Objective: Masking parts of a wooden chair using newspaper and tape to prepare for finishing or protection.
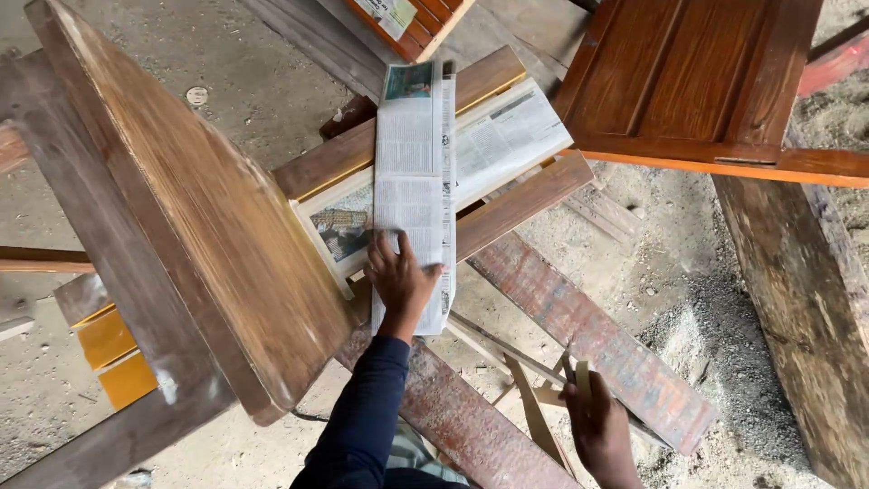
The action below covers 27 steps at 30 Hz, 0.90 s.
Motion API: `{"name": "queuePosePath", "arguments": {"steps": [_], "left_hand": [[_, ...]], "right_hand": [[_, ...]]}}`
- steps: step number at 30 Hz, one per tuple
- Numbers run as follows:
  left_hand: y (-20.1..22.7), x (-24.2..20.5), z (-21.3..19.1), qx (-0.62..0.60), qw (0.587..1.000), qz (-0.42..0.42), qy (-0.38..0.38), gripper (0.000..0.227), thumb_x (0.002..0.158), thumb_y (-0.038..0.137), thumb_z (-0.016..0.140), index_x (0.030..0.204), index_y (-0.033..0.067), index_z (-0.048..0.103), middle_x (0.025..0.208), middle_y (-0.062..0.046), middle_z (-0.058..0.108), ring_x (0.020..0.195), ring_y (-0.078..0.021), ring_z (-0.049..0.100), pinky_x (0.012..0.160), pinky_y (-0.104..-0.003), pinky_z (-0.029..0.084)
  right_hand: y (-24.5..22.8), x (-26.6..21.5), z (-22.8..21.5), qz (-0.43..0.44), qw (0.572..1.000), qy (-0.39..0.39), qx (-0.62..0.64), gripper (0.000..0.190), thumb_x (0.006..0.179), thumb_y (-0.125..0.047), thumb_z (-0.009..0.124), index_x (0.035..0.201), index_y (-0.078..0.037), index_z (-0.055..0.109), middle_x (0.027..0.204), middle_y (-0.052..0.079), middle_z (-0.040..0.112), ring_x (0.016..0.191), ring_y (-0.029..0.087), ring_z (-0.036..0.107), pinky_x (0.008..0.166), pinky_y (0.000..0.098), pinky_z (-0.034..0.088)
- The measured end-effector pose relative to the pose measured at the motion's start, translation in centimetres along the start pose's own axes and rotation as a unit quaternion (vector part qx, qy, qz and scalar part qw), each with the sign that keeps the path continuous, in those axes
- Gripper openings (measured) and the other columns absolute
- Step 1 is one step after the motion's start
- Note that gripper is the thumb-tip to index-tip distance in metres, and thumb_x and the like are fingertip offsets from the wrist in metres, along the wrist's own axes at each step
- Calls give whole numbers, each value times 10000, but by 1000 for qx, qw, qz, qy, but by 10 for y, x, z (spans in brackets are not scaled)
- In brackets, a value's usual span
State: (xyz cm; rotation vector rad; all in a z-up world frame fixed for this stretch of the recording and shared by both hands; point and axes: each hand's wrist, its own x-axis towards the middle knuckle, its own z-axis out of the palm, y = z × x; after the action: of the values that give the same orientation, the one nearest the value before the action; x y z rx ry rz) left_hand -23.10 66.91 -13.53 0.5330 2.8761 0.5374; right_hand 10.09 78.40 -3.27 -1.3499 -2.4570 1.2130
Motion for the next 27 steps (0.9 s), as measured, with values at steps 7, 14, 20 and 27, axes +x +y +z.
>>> {"name": "queuePosePath", "arguments": {"steps": [7,14,20,27], "left_hand": [[-4,-11,-5,36,999,7,-20,951,734,585,854,1425,50,479,1562,-214,342,1428,-469,331,1033,-679,388],[-23,-49,21,81,992,89,-38,1167,615,602,878,1500,3,407,1564,-272,290,1399,-585,270,1054,-715,276],[-20,-61,4,121,986,82,-83,688,823,408,723,1340,4,514,1380,-246,444,1332,-567,382,1124,-705,298],[-24,-49,-22,2,996,92,-8,218,881,252,631,865,43,691,901,-202,707,839,-392,711,738,-503,575]], "right_hand": [[-41,-28,-63,-314,929,-106,-167,367,848,-209,708,1134,12,642,1021,192,725,919,380,726,803,448,596],[64,35,-28,-444,782,-136,-416,435,877,-115,738,1293,-56,625,1139,69,701,1083,226,654,1137,448,456],[157,97,-19,-409,798,-148,-416,471,809,-36,682,1273,-101,639,1351,79,632,1275,251,557,1165,440,386],[168,97,-24,-375,795,-105,-466,534,835,-20,547,1357,-129,589,1441,80,562,1368,264,495,1215,404,318]]}}
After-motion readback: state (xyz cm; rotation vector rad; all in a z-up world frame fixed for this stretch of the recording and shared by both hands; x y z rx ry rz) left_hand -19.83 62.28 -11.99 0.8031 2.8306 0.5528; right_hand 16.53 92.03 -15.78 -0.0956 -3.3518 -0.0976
